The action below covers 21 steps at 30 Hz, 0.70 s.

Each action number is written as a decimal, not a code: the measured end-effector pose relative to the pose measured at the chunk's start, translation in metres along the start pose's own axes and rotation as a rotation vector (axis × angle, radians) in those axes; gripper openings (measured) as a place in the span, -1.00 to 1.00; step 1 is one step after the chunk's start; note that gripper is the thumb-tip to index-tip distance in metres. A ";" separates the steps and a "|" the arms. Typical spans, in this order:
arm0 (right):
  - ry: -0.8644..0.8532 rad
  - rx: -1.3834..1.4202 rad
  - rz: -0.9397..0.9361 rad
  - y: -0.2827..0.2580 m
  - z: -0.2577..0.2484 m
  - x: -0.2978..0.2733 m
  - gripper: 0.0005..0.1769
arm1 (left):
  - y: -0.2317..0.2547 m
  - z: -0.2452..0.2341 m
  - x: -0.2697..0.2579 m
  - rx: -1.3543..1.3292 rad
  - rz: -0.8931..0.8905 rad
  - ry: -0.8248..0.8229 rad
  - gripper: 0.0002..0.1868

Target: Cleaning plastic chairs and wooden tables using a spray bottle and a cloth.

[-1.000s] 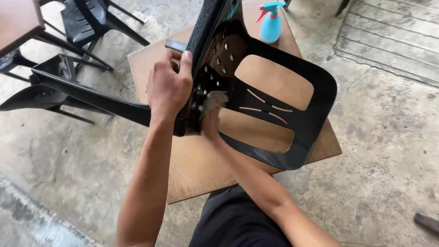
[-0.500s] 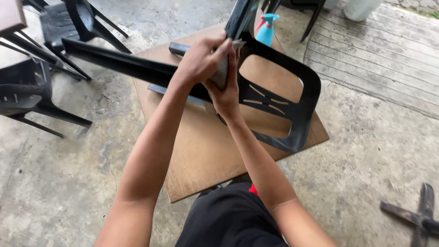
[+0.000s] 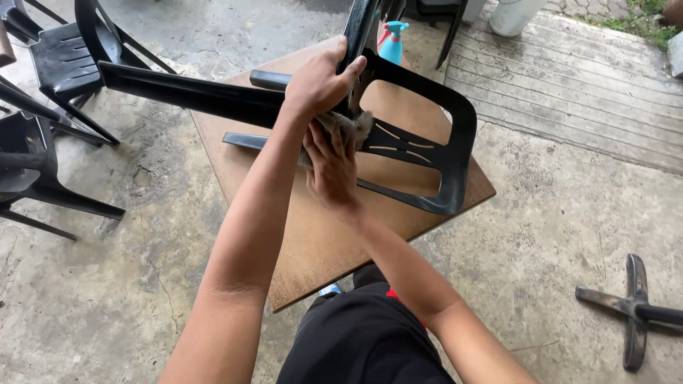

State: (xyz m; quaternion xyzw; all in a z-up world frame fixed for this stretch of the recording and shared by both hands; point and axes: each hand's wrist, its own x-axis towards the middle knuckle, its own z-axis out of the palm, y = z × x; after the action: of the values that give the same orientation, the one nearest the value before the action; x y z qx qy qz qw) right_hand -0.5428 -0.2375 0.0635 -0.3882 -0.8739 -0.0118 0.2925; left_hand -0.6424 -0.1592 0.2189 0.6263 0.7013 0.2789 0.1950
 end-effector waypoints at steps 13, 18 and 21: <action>0.111 0.192 -0.134 0.023 -0.040 0.005 -0.23 | -0.045 0.021 0.029 -0.193 0.334 0.079 -0.34; 0.197 1.101 0.090 0.028 -0.021 -0.042 -0.47 | -0.023 0.028 0.006 0.138 0.178 0.194 -0.39; -0.139 1.137 0.488 0.040 0.049 -0.072 -0.08 | -0.007 0.031 0.009 0.371 0.143 0.184 -0.24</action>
State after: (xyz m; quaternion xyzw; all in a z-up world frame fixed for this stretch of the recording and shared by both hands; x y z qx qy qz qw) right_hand -0.5021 -0.2458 -0.0225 -0.3601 -0.6467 0.5478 0.3899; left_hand -0.6295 -0.1464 0.1917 0.6714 0.7094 0.2143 -0.0085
